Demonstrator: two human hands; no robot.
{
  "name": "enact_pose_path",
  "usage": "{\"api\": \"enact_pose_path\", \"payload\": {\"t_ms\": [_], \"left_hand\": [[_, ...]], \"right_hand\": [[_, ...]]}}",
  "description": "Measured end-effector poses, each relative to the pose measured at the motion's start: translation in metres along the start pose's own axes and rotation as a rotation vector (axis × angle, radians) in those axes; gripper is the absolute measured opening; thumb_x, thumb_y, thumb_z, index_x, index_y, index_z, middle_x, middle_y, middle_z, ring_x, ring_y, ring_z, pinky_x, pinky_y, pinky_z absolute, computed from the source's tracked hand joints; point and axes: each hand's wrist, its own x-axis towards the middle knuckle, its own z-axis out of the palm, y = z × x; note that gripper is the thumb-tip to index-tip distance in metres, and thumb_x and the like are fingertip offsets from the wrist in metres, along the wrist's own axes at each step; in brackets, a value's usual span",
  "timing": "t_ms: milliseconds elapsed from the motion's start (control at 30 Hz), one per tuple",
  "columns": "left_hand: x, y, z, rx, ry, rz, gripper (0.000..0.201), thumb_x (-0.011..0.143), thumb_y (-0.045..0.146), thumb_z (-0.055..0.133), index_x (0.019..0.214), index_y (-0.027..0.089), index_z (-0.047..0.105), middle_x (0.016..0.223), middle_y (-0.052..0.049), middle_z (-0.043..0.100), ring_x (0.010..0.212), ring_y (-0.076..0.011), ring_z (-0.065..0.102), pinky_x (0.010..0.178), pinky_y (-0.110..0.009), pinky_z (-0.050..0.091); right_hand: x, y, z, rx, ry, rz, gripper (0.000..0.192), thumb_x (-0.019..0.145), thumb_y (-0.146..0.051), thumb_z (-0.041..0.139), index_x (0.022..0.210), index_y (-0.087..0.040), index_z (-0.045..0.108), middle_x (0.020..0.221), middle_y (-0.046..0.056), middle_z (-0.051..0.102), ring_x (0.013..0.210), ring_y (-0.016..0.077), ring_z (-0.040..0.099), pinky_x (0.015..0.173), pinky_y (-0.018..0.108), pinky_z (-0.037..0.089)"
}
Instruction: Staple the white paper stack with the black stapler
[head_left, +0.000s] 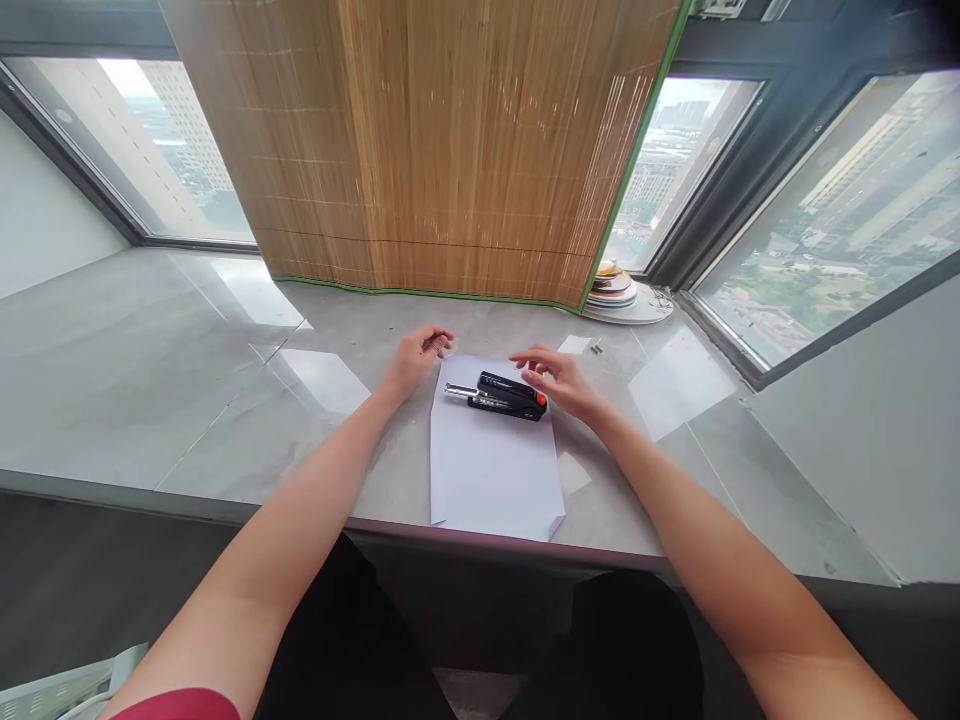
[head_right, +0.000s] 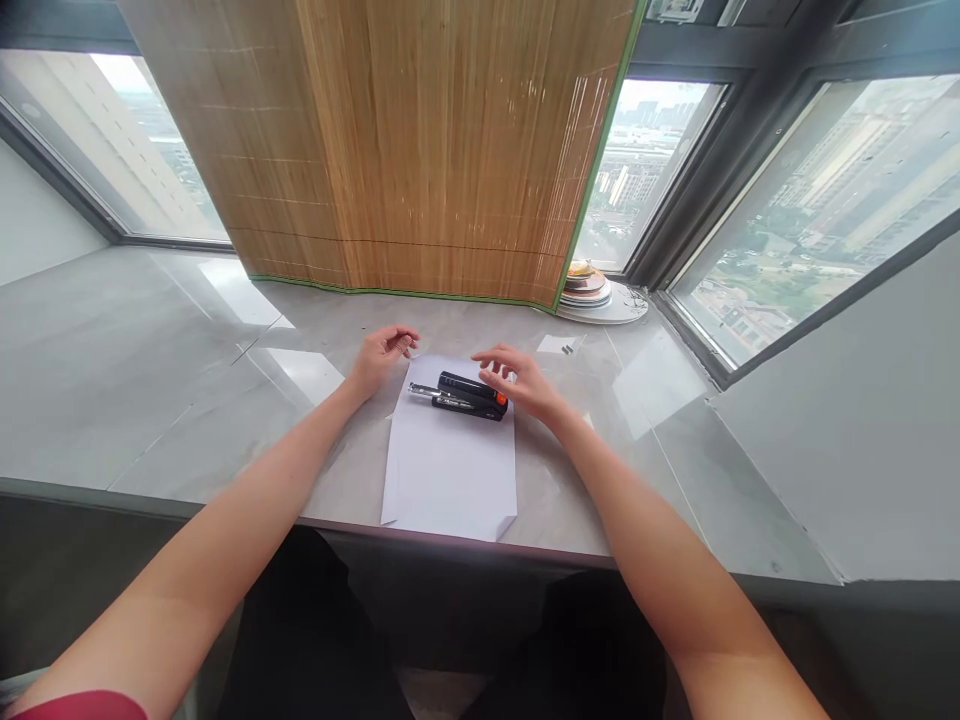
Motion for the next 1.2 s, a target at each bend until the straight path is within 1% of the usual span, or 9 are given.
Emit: {"api": "enact_pose_path", "payload": {"t_ms": [67,167,333,500,633,800,933,1033,1200], "left_hand": [[-0.001,-0.001,0.001,-0.049,-0.056,-0.045,0.021,0.090,0.039,0.080,0.099,0.019,0.080,0.085,-0.006,0.073,0.064,-0.0158,0.063,0.062,-0.029,0.049],[-0.005,0.002,0.004,-0.001,-0.124,-0.023,0.022,0.091,0.040,0.079,0.102,0.021,0.083,0.077,-0.003,0.070,0.055,-0.0130,0.055,0.059,-0.029,0.046],[-0.009,0.015,0.009,0.041,-0.161,-0.038,0.008,0.088,0.026,0.080,0.092,0.021,0.085,0.077,-0.004,0.069,0.071,-0.0173,0.060,0.071,-0.031,0.047],[-0.009,0.018,0.009,0.080,-0.244,0.024,0.012,0.087,0.024,0.081,0.097,0.024,0.088,0.086,-0.005,0.072,0.070,-0.0160,0.057,0.067,-0.030,0.045],[-0.009,0.013,0.008,0.075,-0.182,0.069,0.018,0.088,0.034,0.082,0.101,0.023,0.088,0.088,-0.006,0.071,0.071,-0.0162,0.059,0.064,-0.030,0.050],[-0.008,0.012,0.008,0.030,-0.099,0.084,0.023,0.080,0.036,0.091,0.096,0.021,0.087,0.094,-0.008,0.077,0.089,-0.0215,0.069,0.085,-0.037,0.059],[-0.010,0.015,0.011,-0.036,-0.207,0.059,0.018,0.074,0.026,0.096,0.088,0.019,0.086,0.097,-0.011,0.078,0.096,-0.0232,0.072,0.095,-0.040,0.058],[-0.012,0.013,0.012,-0.008,-0.323,0.055,0.017,0.075,0.027,0.095,0.088,0.019,0.086,0.100,-0.011,0.078,0.098,-0.0236,0.073,0.098,-0.042,0.058],[-0.012,0.011,0.008,0.124,-0.423,0.074,0.031,0.078,0.037,0.094,0.103,0.021,0.085,0.102,-0.009,0.080,0.100,-0.0238,0.074,0.101,-0.043,0.057]], "right_hand": [[0.000,-0.001,0.002,0.001,-0.091,-0.012,0.050,0.093,-0.063,0.074,0.124,-0.024,0.079,0.108,0.008,0.075,0.089,0.0199,0.067,0.077,0.033,0.052],[-0.002,-0.005,0.001,-0.030,-0.168,-0.025,0.053,0.086,-0.062,0.083,0.124,-0.024,0.078,0.106,0.007,0.075,0.088,0.0204,0.066,0.077,0.033,0.051],[-0.004,-0.012,0.005,-0.081,-0.237,-0.045,0.043,0.088,-0.055,0.081,0.116,-0.022,0.079,0.100,0.006,0.076,0.081,0.0183,0.063,0.069,0.030,0.048],[-0.004,-0.012,0.011,-0.129,-0.165,-0.101,0.031,0.094,-0.050,0.073,0.104,-0.021,0.079,0.086,0.003,0.071,0.069,0.0148,0.055,0.067,0.029,0.044],[-0.004,-0.011,0.010,-0.120,-0.056,-0.090,0.031,0.094,-0.049,0.074,0.105,-0.021,0.081,0.085,0.003,0.070,0.069,0.0150,0.055,0.066,0.029,0.043],[-0.004,-0.007,0.008,-0.103,-0.065,-0.048,0.030,0.092,-0.050,0.076,0.102,-0.022,0.082,0.083,0.002,0.069,0.069,0.0151,0.055,0.065,0.030,0.042],[-0.005,-0.006,0.009,-0.123,-0.084,-0.046,0.031,0.092,-0.051,0.076,0.097,-0.022,0.082,0.079,0.001,0.067,0.067,0.0146,0.052,0.065,0.030,0.040],[-0.005,-0.007,0.009,-0.131,-0.090,-0.052,0.031,0.092,-0.052,0.075,0.096,-0.022,0.081,0.078,0.001,0.066,0.067,0.0148,0.052,0.065,0.030,0.039],[-0.005,-0.009,0.007,-0.130,-0.105,-0.045,0.028,0.092,-0.048,0.076,0.098,-0.021,0.080,0.080,0.002,0.067,0.068,0.0151,0.053,0.067,0.031,0.039]]}}
